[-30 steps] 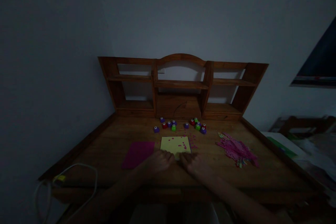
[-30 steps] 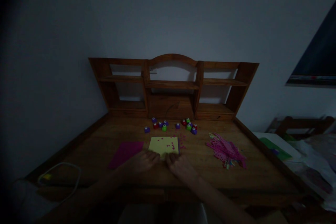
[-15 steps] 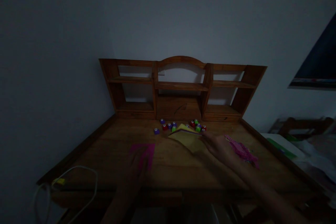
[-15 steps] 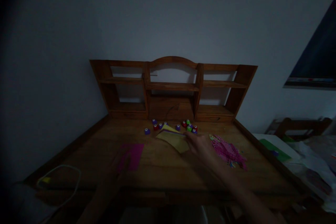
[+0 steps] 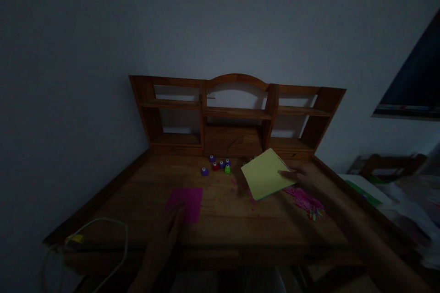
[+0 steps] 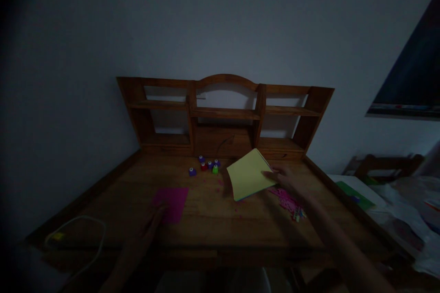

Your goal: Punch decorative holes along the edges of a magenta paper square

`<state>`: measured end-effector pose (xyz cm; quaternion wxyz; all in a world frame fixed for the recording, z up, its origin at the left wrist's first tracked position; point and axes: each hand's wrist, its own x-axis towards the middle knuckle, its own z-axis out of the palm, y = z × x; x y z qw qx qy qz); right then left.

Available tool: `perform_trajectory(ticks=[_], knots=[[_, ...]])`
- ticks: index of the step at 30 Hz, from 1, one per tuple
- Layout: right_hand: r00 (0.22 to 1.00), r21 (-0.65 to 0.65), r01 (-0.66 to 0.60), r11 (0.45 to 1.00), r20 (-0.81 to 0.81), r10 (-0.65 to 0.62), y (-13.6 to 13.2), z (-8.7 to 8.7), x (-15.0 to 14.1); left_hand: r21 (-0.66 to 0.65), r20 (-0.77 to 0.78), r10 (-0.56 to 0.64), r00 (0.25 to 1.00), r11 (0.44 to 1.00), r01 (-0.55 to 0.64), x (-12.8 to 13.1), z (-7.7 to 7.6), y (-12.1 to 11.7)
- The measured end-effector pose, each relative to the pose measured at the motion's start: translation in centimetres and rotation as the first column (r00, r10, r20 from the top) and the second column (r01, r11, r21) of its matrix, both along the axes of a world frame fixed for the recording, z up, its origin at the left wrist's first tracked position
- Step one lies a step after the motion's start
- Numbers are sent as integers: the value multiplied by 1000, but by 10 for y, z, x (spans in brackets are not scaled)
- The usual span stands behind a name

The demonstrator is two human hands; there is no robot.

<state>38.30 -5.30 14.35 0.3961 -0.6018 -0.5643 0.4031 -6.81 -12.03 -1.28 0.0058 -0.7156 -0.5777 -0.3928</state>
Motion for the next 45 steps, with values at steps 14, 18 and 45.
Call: perform_trajectory(ticks=[14,18,45], knots=[[925,59,-196,979,-320,205,22,-60,-178,156,-584,-7,811,980,120,0,-12,-3],[935,96,-148,984,-311,171,25,-66,-171,152,-579,11,815,984,94,4,-8,-4],[856,-24,-33,999,-516,16,25,-57,-178,119,-473,28,881,992,33,6,-14,-1]])
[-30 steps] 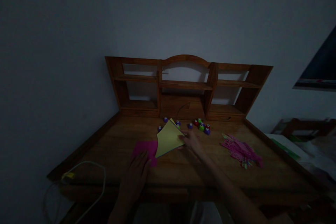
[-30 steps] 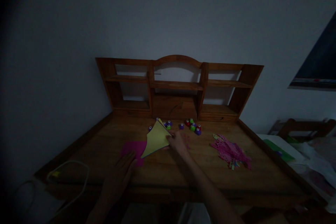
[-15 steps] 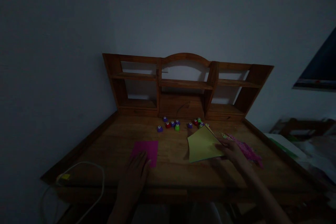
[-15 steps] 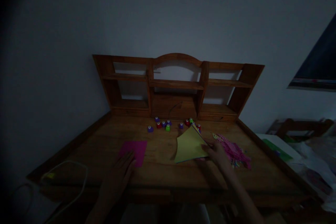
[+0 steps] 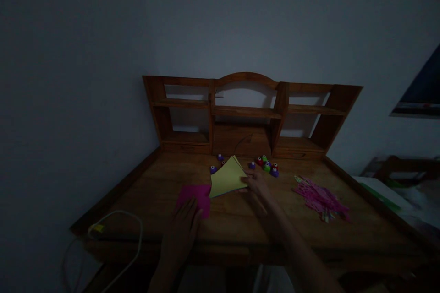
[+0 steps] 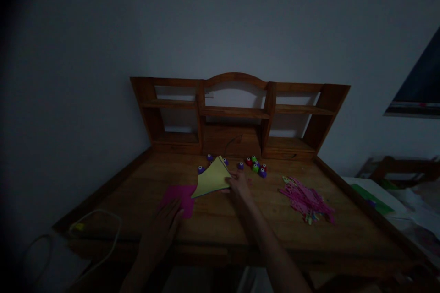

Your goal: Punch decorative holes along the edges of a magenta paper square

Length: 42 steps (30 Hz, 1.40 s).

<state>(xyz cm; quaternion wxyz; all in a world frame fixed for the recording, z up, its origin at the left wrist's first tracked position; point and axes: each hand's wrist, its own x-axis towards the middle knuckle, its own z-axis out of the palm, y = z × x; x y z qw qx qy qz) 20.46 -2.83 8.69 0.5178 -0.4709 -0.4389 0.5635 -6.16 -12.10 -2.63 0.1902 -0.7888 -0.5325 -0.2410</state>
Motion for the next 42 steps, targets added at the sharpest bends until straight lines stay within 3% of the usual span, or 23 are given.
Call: perform_trajectory(ticks=[6,17,21,26,30,33,36,42], knots=[[996,37,87,996,-22,-86,-11,-17,25,17,31,-50,998,999,49,-3,-5,-1],[980,29,169,985,104,-171,-75,-50,116,-58,120,61,991,997,-55,6,4,-1],[977,3,183,983,107,-183,-88,-51,136,-74,126,73,989,995,-64,6,4,-1],[943,70,323,944,62,-328,-78,-27,120,-50,122,45,992,998,-39,5,3,0],[942,191,297,936,104,-320,-45,-12,96,-57,109,84,990,995,-78,5,1,1],[931,256,286,923,155,-332,-23,-14,79,-69,85,83,993,995,-77,6,2,0],[930,235,307,922,130,-343,-10,-23,66,-65,86,77,993,995,-71,6,3,-1],[943,250,264,931,134,-304,-5,-31,45,-45,120,72,990,997,-67,6,3,-1]])
